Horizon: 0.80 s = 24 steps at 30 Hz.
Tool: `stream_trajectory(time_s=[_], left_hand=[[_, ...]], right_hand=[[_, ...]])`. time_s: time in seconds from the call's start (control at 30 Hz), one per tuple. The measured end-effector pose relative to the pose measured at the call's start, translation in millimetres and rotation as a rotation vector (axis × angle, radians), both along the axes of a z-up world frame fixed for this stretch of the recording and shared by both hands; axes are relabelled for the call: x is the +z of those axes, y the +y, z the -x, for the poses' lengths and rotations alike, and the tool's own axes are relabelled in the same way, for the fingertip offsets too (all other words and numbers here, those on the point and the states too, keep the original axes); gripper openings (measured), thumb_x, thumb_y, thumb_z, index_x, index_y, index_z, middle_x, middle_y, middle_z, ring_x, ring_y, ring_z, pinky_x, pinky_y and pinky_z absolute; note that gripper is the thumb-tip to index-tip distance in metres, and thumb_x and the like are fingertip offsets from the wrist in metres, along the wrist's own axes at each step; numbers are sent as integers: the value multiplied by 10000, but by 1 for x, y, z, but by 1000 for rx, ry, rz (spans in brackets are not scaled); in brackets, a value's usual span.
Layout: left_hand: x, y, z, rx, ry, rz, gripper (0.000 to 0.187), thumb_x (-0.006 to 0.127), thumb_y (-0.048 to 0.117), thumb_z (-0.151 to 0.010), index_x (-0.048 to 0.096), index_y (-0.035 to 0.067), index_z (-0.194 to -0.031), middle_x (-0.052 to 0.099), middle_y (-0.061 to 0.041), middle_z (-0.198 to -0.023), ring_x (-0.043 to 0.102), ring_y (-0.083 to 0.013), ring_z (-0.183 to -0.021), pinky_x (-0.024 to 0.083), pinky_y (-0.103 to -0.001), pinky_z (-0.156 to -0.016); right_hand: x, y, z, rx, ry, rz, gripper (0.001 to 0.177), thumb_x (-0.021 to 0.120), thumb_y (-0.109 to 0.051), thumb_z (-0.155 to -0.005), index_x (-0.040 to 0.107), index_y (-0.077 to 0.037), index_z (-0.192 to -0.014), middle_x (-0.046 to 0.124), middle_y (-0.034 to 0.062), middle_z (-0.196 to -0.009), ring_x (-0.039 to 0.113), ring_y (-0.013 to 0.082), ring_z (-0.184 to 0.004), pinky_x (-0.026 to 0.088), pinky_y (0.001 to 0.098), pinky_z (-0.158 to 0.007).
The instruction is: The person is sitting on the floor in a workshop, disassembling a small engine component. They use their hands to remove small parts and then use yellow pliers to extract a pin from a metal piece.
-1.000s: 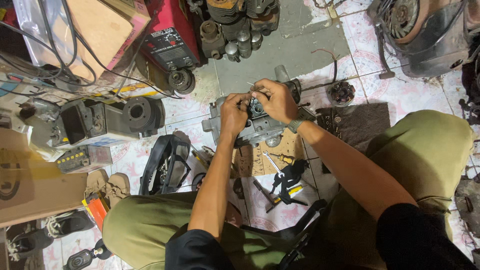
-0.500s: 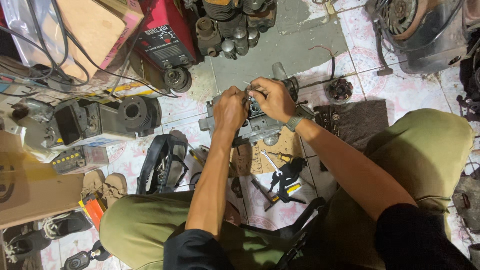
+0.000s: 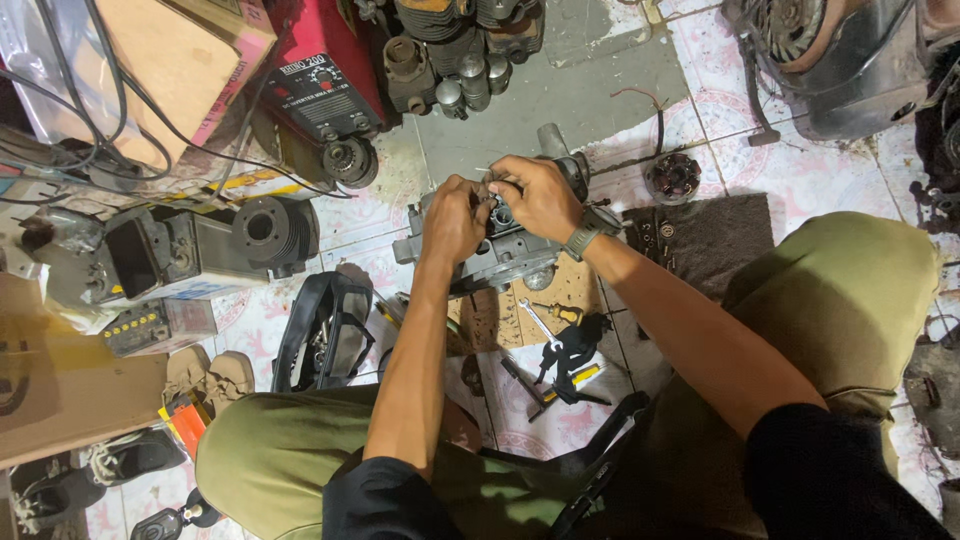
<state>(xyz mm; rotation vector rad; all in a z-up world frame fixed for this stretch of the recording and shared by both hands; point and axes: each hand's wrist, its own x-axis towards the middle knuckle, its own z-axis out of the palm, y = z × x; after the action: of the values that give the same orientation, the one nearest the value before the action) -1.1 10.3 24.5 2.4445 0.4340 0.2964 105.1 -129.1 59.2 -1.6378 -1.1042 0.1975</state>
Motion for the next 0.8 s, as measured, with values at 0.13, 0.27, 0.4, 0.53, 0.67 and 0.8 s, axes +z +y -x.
stream_trajectory(time_s=[0.13, 0.27, 0.4, 0.53, 0.67, 0.8], left_hand=[[6, -1, 1, -9, -36, 35, 160, 715, 119, -780, 627, 34, -884, 564, -133, -819, 588, -371, -874, 499, -458, -773], [-2, 0, 2, -6, -57, 39, 165, 713, 131, -790, 623, 26, -881, 574, -141, -819, 589, -368, -863, 489, -443, -774], [-3, -1, 1, 1, -68, 14, 201, 723, 171, -789, 601, 27, -857, 558, -141, -802, 585, -365, -853, 484, -441, -760], [-2, 0, 1, -5, -79, 39, 199, 723, 155, -786, 601, 23, -871, 562, -157, -805, 584, -385, -848, 481, -457, -752], [-2, -1, 1, 1, -84, 61, 174, 724, 157, -784, 628, 49, -881, 580, -129, -809, 593, -352, -844, 489, -427, -751], [1, -4, 1, 19, -106, 77, 152, 708, 116, -777, 619, 35, -870, 576, -131, -808, 594, -351, -839, 489, -417, -749]], right_hand=[[-1, 0, 2, -2, 20, -4, 147, 619, 51, -822, 673, -45, -919, 681, 173, -782, 661, 390, -772, 518, 453, -650], [-1, 0, 4, -4, 61, -4, 157, 638, 42, -812, 676, -55, -931, 690, 156, -793, 673, 346, -783, 527, 409, -664], [1, 2, 7, -4, 179, -26, 131, 651, 50, -804, 654, -22, -914, 692, 160, -793, 690, 281, -750, 528, 372, -666], [0, -1, 5, -20, 178, 17, 121, 625, 45, -821, 667, -32, -904, 693, 154, -798, 687, 292, -772, 523, 388, -650], [1, -1, 7, -28, 151, 46, 120, 630, 22, -824, 664, -52, -913, 696, 137, -791, 687, 294, -765, 525, 386, -644], [2, 1, 6, -25, 149, 31, 120, 702, -29, -802, 660, -67, -909, 700, 117, -784, 690, 250, -735, 528, 341, -639]])
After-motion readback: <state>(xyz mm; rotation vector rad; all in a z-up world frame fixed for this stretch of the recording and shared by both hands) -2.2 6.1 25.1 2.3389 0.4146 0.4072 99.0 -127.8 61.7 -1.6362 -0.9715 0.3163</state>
